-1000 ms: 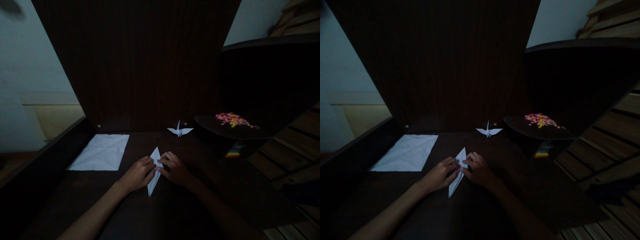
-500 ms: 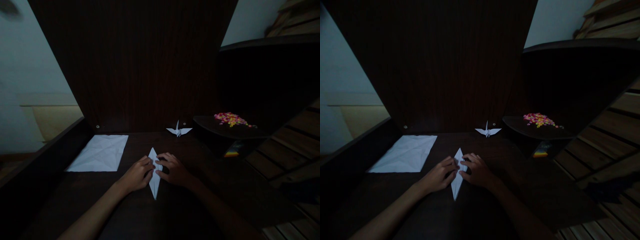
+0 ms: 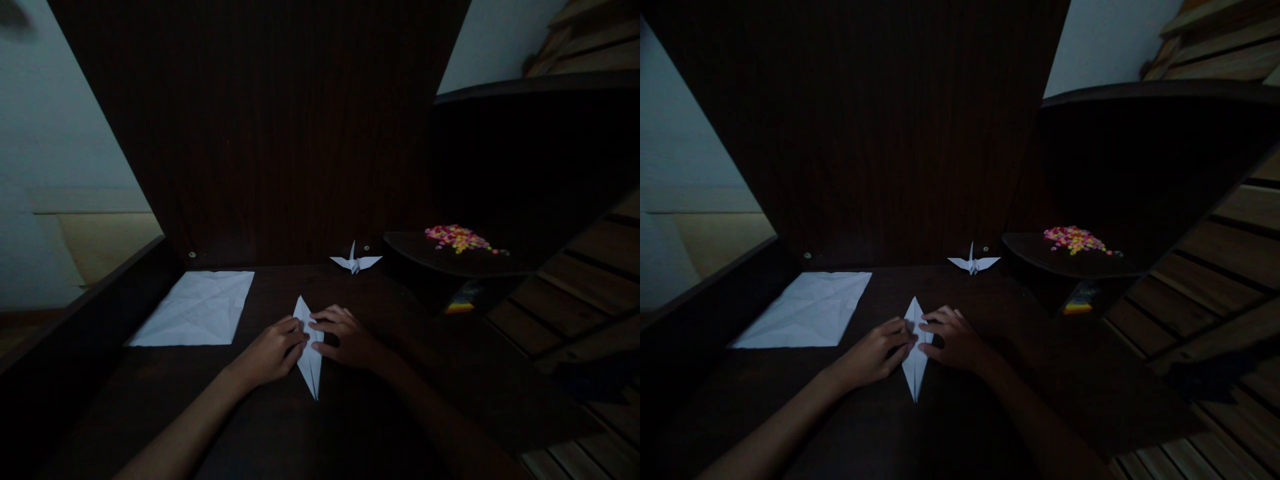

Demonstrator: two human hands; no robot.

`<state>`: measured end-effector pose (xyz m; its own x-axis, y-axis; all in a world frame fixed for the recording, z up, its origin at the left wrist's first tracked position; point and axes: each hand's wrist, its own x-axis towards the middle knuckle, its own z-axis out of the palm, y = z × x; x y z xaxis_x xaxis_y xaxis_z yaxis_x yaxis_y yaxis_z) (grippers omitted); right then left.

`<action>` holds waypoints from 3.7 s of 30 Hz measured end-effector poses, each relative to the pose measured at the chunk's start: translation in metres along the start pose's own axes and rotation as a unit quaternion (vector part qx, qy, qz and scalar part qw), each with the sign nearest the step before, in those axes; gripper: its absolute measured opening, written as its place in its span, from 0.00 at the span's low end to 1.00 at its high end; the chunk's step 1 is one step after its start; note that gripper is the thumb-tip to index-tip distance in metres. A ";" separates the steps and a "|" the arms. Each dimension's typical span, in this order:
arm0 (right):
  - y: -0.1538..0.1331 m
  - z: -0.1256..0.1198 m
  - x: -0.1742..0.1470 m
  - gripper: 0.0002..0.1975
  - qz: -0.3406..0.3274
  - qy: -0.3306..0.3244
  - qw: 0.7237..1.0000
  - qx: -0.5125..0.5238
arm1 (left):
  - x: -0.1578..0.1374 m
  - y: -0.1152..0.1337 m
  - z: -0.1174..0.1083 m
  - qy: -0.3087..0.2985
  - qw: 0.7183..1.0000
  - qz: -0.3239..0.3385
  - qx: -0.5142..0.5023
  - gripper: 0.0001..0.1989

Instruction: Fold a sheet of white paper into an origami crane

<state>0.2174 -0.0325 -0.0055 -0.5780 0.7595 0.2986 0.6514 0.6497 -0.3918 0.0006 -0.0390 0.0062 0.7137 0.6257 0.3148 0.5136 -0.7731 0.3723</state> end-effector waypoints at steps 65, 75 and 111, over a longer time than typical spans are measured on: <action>0.008 -0.013 0.003 0.25 0.011 -0.089 0.996 0.005 | 0.003 -0.002 0.010 -0.036 0.981 0.008 0.193 0.20; 0.003 0.001 0.004 0.15 -0.047 -0.033 0.991 -0.117 | 0.007 0.008 0.014 0.035 0.984 -0.002 0.175 0.18; 0.016 -0.006 0.007 0.10 0.098 0.001 0.995 0.033 | 0.012 -0.001 0.025 -0.025 0.989 -0.024 0.142 0.25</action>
<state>0.2272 -0.0167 -0.0043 -0.4420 0.8715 0.2124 0.7182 0.4857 -0.4982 0.0205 -0.0332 -0.0126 0.7044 0.6619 0.2563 0.6556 -0.7451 0.1224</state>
